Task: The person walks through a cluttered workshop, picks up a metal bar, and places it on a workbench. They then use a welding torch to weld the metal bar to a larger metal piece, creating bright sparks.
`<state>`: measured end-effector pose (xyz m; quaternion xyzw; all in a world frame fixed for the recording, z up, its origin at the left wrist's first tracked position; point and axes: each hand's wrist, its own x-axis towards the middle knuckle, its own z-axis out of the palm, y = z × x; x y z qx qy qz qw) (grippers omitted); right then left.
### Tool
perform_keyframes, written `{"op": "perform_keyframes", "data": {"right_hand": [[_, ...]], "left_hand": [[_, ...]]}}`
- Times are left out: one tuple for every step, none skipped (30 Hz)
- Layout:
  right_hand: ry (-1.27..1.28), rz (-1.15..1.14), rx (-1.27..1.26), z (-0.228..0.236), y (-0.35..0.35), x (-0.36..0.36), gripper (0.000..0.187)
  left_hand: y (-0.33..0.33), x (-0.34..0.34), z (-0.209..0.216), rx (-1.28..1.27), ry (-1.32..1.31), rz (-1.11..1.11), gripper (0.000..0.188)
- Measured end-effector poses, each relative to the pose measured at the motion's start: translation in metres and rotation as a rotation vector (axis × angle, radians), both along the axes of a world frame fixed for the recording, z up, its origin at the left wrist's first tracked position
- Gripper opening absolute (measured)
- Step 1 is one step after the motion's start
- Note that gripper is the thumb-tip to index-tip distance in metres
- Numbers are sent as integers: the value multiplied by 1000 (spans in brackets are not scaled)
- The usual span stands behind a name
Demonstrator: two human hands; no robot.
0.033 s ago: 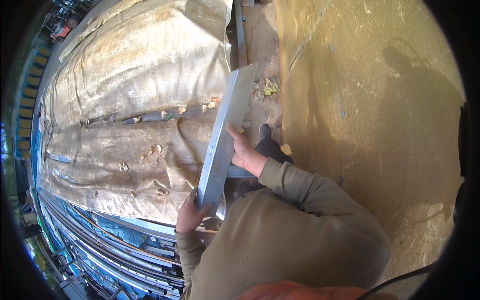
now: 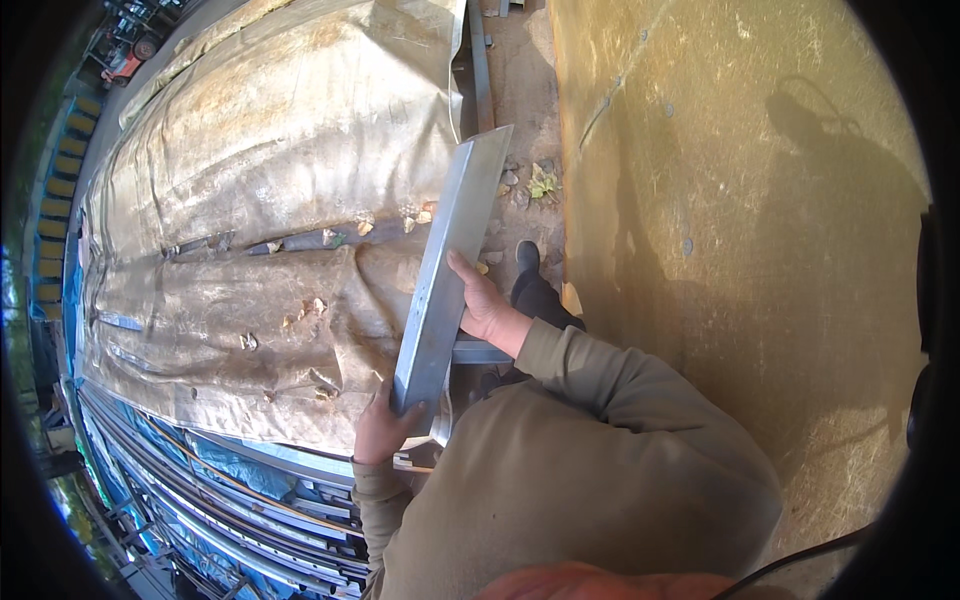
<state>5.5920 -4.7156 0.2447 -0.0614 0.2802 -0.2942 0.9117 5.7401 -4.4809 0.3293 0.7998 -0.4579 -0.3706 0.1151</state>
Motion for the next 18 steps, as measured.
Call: {"op": "perform_keyframes", "data": {"right_hand": [[-18,9,-16,0,-29,8,68],[-34,16,-35,-1,-60,14,68],[-73,44,-36,-2,-94,20,70],[-81,53,-38,-3,-123,24,70],[-86,61,-63,-2,-165,28,70],[-91,70,-71,1,-201,31,70],[-94,97,-52,5,-236,29,69],[-89,101,-43,12,-268,28,68],[-89,97,-66,19,-309,28,68],[-82,97,-79,27,-344,25,67],[-88,93,-81,34,-376,23,68],[-40,46,-109,42,-409,23,69],[4,-1,-140,50,-443,26,70],[46,-48,-169,56,-476,28,71],[92,-78,-216,61,-515,29,74],[69,-130,-244,63,-552,26,78],[136,-195,-275,64,-591,24,78],[187,-268,-325,63,-629,20,78]], "left_hand": [[-41,2,-4,-24,-3,35,82],[-86,3,-8,-59,-16,77,78],[-135,5,-14,-90,48,117,75],[-181,8,-17,-110,125,165,72],[-236,9,-23,-156,177,173,69],[-284,10,-25,-194,244,193,67],[-319,9,-22,-251,340,212,64],[-353,10,-17,-222,337,226,64],[-394,10,-15,-245,368,229,63],[-428,9,-12,-246,414,248,63],[-459,9,-8,-282,483,250,64],[-490,9,-4,-281,436,251,63],[-520,10,0,-295,407,251,62],[-549,10,4,-307,396,257,62],[-578,11,7,-335,211,196,61],[-608,12,8,-309,143,190,62],[-637,11,8,-279,78,187,62],[-665,10,7,-273,31,185,63]]}}
